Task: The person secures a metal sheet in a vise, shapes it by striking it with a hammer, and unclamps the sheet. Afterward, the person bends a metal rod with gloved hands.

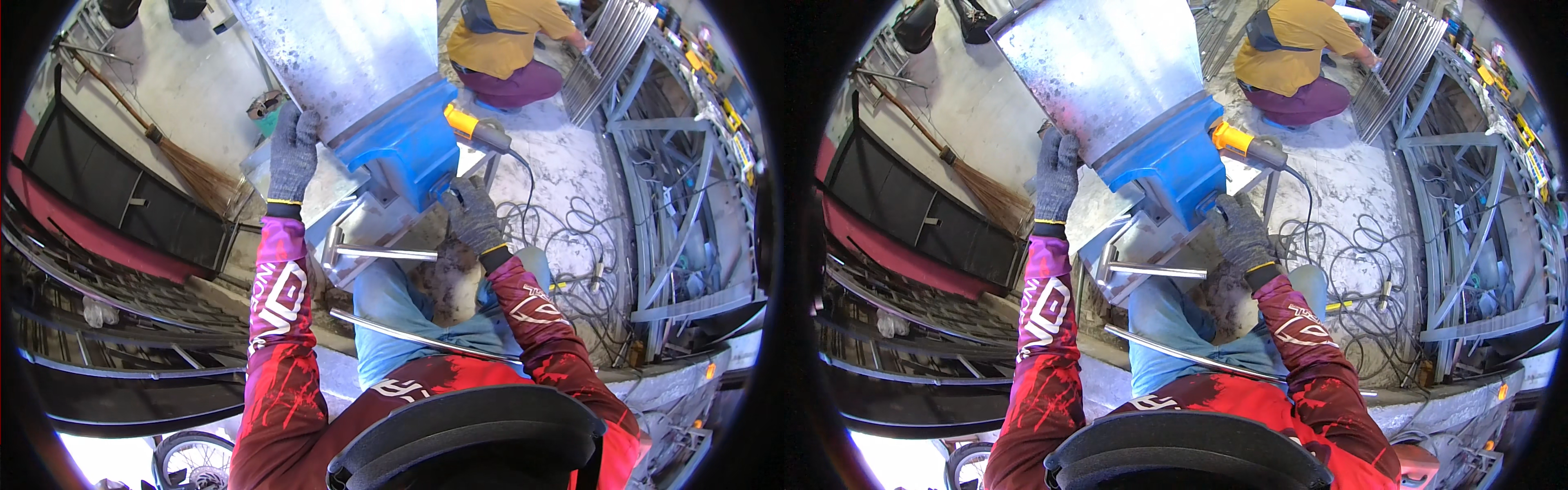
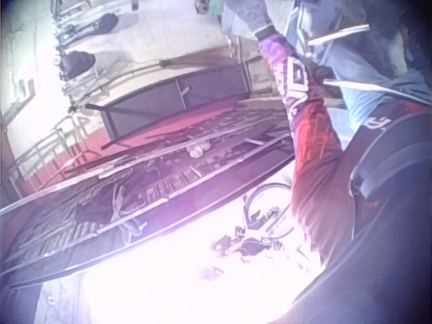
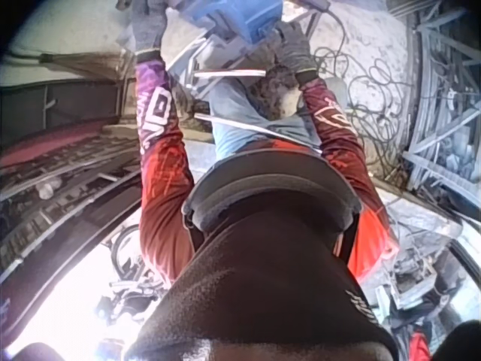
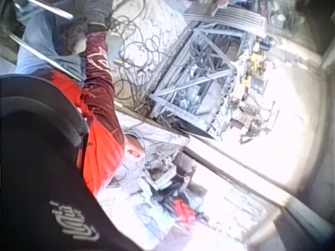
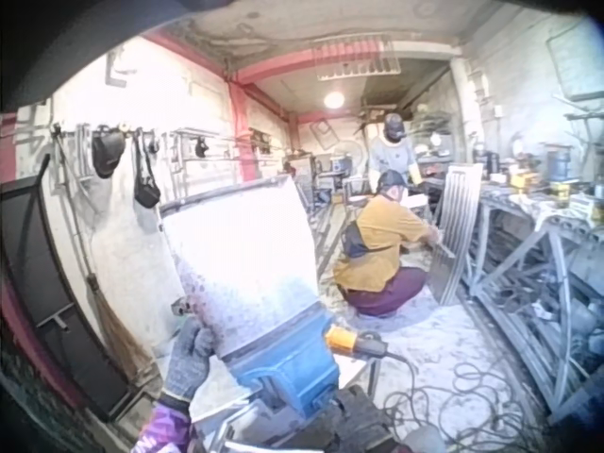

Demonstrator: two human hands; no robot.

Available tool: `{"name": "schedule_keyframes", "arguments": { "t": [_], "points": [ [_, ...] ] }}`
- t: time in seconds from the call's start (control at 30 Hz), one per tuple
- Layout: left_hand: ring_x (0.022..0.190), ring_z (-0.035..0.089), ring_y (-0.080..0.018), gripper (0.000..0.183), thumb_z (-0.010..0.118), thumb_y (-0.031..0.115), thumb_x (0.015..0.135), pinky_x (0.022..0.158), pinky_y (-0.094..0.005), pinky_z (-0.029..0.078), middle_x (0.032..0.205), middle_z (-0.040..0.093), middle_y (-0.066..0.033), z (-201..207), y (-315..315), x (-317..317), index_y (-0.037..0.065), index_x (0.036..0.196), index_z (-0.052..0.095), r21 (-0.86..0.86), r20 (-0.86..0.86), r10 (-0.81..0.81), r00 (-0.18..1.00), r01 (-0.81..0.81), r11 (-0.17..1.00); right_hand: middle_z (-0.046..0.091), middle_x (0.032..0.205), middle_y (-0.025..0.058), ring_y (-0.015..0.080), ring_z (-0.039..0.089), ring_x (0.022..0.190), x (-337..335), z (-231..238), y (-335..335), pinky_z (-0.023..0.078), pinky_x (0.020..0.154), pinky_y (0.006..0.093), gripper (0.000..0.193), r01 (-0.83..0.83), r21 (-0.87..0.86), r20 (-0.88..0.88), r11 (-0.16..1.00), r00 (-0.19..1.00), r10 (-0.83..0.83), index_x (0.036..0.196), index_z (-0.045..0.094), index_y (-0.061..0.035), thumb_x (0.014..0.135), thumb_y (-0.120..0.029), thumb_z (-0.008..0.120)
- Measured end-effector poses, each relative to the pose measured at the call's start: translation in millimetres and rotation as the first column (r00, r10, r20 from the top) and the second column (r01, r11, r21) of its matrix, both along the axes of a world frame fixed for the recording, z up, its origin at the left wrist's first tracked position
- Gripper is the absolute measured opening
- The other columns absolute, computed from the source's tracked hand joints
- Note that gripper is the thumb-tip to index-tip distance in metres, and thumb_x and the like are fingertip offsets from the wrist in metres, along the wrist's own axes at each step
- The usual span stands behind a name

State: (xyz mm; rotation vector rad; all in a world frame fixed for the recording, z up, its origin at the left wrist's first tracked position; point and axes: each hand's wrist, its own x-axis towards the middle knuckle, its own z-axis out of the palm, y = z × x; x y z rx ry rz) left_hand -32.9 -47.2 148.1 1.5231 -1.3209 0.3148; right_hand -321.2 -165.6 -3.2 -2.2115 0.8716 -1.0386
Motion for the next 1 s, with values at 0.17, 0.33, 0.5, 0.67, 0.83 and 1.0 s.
{"name": "schedule_keyframes", "arguments": {
  "t": [0.17,0.33,0.5,0.67,0.83,1.0],
  "points": [
    [0.072,0.046,-0.0184,0.027,0.055,0.029,0.104,0.068,-0.0338,0.044,0.079,0.047,-0.0074,-3,1,3,0.004,0.095,0.052,0.001,-0.032,-0.006,0.999,0.006,1.000,0.060,0.105,0.0213,0.0429,0.061,0.095,2,0,1,0.050,0.082,0.0516,0.033,0.005,-0.009,-0.008,1.000,1.000,-0.005,0.114,0.064,-0.0061,0.090,-0.029,0.067],
    [0.074,0.046,-0.0183,0.025,0.055,0.027,0.104,0.069,-0.0334,0.044,0.080,0.047,-0.0071,-8,-1,11,0.004,0.095,0.052,-0.022,0.071,0.033,0.997,-0.031,0.999,0.060,0.103,0.0199,0.0413,0.061,0.097,-1,12,2,0.049,0.084,0.0514,0.031,0.040,-0.134,-0.083,0.990,0.995,-0.051,0.111,0.065,-0.0067,0.089,-0.028,0.067],
    [0.076,0.049,-0.0183,0.024,0.055,0.027,0.104,0.071,-0.0335,0.045,0.084,0.051,-0.0075,-6,0,3,0.003,0.100,0.055,0.005,-0.097,0.007,0.995,-0.006,1.000,0.060,0.101,0.0197,0.0401,0.061,0.096,-4,26,-6,0.048,0.085,0.0507,0.028,-0.018,-0.161,-0.144,0.987,0.990,-0.006,0.106,0.067,-0.0060,0.087,-0.027,0.068],
    [0.082,0.051,-0.0182,0.026,0.054,0.029,0.105,0.077,-0.0336,0.045,0.089,0.055,-0.0077,0,-4,-5,0.003,0.105,0.057,-0.033,-0.057,0.012,0.998,-0.014,0.999,0.061,0.100,0.0189,0.0393,0.062,0.091,0,84,-70,0.049,0.080,0.0462,0.020,-0.014,-0.190,0.260,0.982,0.964,0.064,0.096,0.067,-0.0042,0.089,-0.023,0.064],
    [0.094,0.055,-0.0189,0.029,0.057,0.029,0.104,0.087,-0.0328,0.046,0.102,0.060,-0.0094,1,8,-3,0.002,0.112,0.057,0.058,-0.210,0.022,0.978,-0.010,0.998,0.063,0.105,0.0155,0.0366,0.063,0.088,11,123,-57,0.050,0.077,0.0456,0.018,-0.004,-0.278,0.206,0.960,0.976,0.064,0.097,0.068,-0.0066,0.089,-0.023,0.065],
    [0.108,0.058,-0.0204,0.030,0.067,0.017,0.097,0.095,-0.0344,0.046,0.114,0.062,-0.0114,0,-8,-17,0.001,0.119,0.055,0.040,-0.177,0.010,0.984,-0.003,0.999,0.060,0.110,0.0175,0.0375,0.060,0.102,14,48,95,0.048,0.085,0.0536,0.040,-0.515,-0.267,-0.403,0.815,0.828,0.391,0.119,0.062,-0.0084,0.085,-0.029,0.064]
  ]
}}
